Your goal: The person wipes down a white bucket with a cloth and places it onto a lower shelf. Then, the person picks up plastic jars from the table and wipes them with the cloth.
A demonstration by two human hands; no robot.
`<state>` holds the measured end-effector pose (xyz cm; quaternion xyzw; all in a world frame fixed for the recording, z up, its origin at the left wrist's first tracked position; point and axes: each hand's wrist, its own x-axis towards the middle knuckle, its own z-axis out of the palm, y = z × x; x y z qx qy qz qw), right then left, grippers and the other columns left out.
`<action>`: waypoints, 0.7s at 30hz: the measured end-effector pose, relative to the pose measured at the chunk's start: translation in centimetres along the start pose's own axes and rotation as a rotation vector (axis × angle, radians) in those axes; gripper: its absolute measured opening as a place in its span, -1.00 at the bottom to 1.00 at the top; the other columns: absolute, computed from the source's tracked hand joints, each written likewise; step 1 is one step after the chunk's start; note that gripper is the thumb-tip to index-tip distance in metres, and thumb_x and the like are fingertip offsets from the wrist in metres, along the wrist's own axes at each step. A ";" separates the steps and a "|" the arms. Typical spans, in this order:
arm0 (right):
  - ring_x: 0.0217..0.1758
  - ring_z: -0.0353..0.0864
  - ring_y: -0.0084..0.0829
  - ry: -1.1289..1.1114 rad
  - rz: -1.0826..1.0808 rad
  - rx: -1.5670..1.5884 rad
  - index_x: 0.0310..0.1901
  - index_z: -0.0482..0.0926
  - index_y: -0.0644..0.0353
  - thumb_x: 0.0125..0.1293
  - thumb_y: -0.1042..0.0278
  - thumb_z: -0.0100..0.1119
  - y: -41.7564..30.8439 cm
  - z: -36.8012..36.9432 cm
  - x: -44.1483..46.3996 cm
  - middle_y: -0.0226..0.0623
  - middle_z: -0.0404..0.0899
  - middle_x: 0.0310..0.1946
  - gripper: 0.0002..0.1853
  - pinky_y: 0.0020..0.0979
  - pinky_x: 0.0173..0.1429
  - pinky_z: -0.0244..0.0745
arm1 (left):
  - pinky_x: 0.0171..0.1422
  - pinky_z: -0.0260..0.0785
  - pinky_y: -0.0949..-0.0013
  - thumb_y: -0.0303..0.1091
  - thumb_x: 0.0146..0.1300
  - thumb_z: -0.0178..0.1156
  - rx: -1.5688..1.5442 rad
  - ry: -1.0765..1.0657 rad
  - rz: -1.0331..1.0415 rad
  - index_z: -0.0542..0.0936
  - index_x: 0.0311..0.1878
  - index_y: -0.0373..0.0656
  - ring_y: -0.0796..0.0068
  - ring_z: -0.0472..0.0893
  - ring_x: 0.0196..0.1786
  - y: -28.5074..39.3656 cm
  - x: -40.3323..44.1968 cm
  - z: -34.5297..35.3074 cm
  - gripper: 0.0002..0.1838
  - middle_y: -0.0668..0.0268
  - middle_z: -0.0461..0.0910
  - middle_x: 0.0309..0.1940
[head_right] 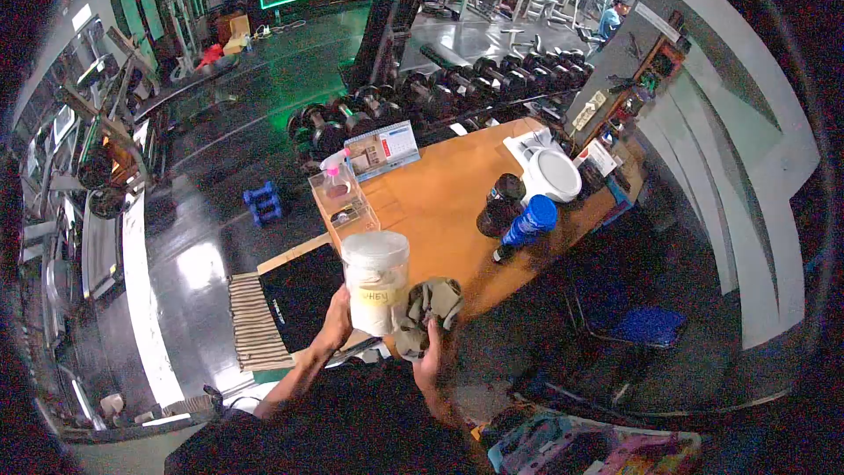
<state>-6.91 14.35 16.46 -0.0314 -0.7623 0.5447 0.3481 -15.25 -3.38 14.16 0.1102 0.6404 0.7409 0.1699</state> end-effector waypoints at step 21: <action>0.15 0.40 -0.33 0.048 0.612 0.464 0.20 0.29 0.36 0.26 0.46 0.18 -3.1 1.0 -0.8 -0.15 0.42 0.13 -0.50 -0.33 0.21 0.31 | 0.33 0.16 0.27 -0.15 -0.19 0.49 -0.097 0.160 0.096 0.15 0.33 -0.25 0.33 0.33 0.24 5.8 -2.7 0.4 0.02 0.17 0.35 0.15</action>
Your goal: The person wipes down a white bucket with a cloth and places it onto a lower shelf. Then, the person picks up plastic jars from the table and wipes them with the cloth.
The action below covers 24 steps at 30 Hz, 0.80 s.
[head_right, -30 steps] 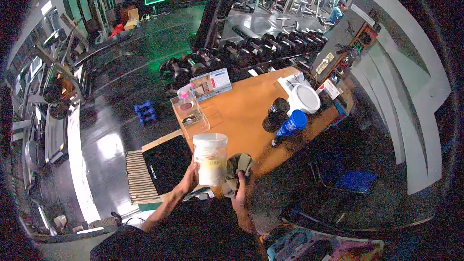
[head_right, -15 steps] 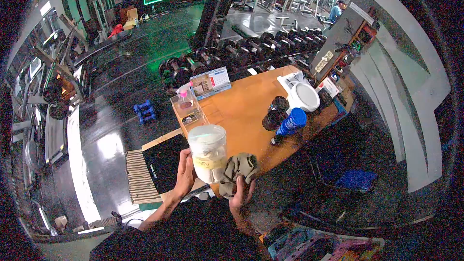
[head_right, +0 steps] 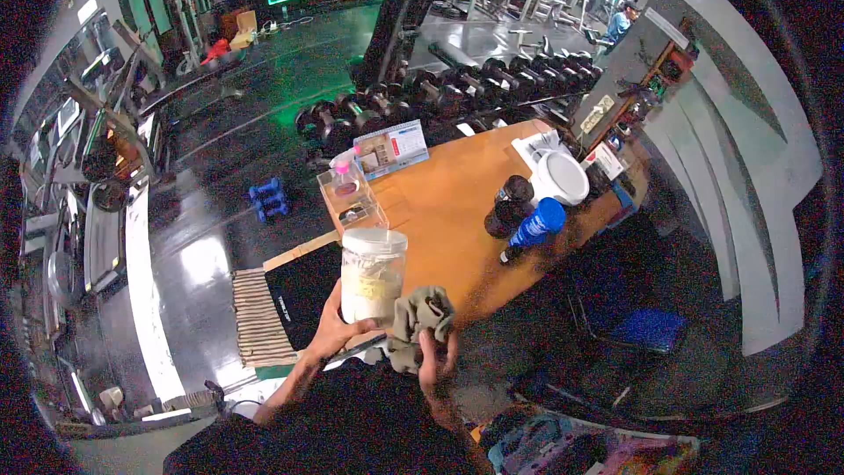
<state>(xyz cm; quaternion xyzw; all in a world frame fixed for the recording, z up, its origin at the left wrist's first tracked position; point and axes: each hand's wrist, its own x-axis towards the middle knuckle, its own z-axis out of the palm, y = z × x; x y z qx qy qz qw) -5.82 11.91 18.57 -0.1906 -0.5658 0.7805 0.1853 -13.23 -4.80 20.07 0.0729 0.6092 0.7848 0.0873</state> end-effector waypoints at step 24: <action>-0.03 0.60 -0.17 -0.554 -0.705 -0.479 0.03 0.49 0.36 0.10 0.31 0.23 -5.7 -1.1 5.1 -0.04 0.57 -0.06 -0.54 -0.30 0.08 0.46 | 0.22 0.28 0.34 -0.19 -0.10 0.45 -0.225 0.011 0.004 0.21 0.23 -0.25 0.42 0.42 0.11 -1.6 0.4 0.5 -0.15 0.24 0.41 0.01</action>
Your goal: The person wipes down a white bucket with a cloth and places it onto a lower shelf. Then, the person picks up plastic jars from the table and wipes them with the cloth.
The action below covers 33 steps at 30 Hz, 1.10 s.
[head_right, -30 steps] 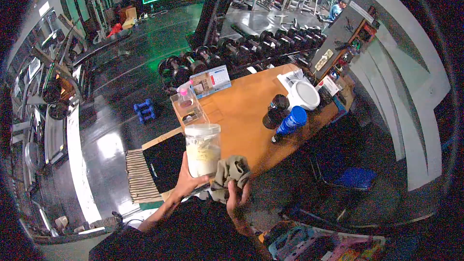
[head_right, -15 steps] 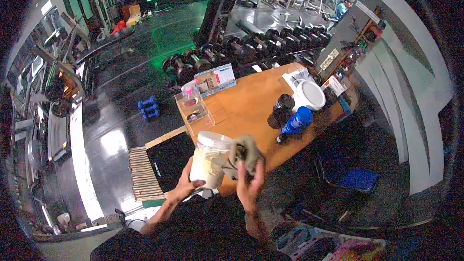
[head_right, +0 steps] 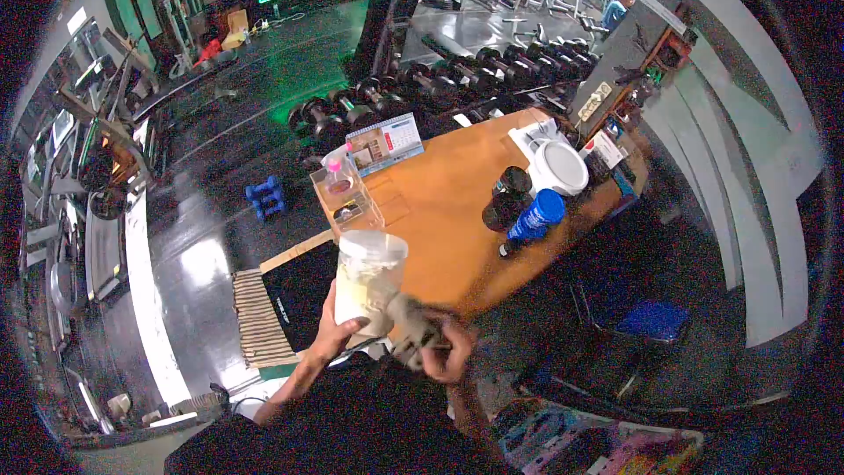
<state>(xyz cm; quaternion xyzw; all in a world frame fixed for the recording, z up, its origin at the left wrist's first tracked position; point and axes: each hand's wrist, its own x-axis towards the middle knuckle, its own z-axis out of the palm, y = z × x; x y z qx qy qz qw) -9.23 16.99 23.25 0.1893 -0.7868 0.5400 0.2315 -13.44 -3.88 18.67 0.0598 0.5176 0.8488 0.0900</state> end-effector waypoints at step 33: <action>0.14 0.40 -0.33 0.464 0.496 0.296 0.18 0.29 0.29 0.19 0.48 0.16 3.5 1.5 2.0 -0.19 0.41 0.06 -0.49 -0.34 0.23 0.28 | 0.35 0.15 0.19 0.11 -0.29 0.56 0.319 0.013 0.093 0.06 0.32 -0.32 0.30 0.31 0.26 -0.8 0.0 5.0 0.22 0.10 0.29 0.17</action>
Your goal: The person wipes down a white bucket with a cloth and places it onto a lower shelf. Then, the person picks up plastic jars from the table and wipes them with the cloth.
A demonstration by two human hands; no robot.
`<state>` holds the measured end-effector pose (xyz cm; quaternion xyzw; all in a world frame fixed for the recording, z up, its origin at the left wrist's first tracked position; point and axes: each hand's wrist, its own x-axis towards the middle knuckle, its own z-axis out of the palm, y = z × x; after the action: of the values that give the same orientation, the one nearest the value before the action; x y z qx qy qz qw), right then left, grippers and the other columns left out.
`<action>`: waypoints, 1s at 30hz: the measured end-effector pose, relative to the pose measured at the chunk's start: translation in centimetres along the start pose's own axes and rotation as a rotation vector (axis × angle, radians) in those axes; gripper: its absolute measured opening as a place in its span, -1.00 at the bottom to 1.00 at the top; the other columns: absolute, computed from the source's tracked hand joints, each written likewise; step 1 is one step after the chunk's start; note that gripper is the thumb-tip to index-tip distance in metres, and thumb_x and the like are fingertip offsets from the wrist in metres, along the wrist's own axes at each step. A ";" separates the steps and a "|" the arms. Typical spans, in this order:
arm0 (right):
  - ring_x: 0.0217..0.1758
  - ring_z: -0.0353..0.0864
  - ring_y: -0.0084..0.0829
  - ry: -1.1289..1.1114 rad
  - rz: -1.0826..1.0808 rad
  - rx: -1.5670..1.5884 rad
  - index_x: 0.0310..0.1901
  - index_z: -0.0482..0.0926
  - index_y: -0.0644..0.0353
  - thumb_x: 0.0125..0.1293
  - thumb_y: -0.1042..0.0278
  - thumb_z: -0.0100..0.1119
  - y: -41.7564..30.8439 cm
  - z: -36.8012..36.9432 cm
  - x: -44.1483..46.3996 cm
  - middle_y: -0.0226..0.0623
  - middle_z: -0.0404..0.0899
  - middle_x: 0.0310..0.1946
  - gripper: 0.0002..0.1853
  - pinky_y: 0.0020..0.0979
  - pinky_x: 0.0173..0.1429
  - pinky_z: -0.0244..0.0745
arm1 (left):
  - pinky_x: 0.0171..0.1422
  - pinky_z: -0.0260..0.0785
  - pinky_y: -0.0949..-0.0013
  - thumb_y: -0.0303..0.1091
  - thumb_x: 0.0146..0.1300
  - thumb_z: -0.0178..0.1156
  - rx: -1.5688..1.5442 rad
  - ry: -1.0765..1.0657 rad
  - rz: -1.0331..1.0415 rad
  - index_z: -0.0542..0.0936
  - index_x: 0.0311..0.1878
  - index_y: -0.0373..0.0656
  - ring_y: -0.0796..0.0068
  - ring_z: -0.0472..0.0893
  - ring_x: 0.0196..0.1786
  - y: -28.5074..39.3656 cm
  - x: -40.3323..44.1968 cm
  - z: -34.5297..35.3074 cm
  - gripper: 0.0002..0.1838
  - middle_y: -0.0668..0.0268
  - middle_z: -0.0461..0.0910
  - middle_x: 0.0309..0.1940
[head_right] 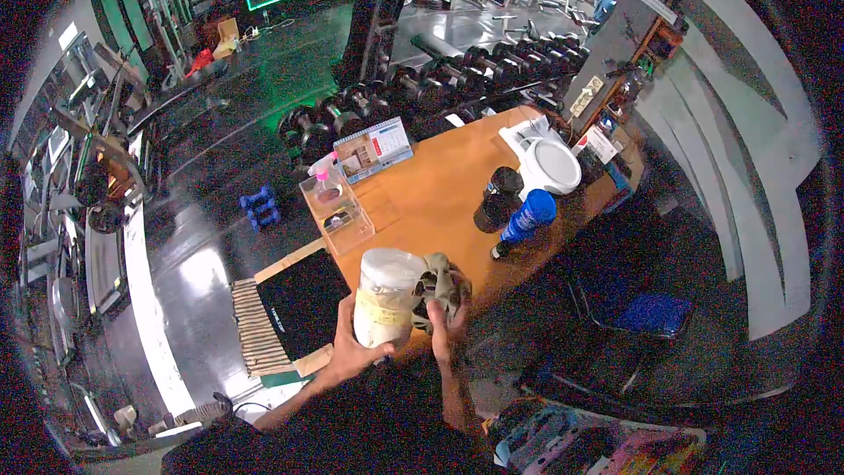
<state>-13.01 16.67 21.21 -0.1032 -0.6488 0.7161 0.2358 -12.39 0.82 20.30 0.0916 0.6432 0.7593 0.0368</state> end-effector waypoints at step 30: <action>0.00 0.55 -0.16 -0.165 -0.406 -0.588 0.00 0.56 0.30 0.15 0.48 0.22 -5.7 1.0 -0.8 -0.04 0.56 -0.06 -0.66 -0.28 0.10 0.42 | 0.23 0.27 0.28 -0.12 -0.06 0.48 -0.064 -0.009 -0.018 0.20 0.23 -0.30 0.35 0.41 0.13 -0.8 -0.9 -1.1 -0.12 0.13 0.40 0.04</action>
<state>-11.60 15.70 26.76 0.0222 -0.8510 0.4436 0.2803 -11.75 -0.24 19.25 0.0883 0.6193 0.7786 0.0493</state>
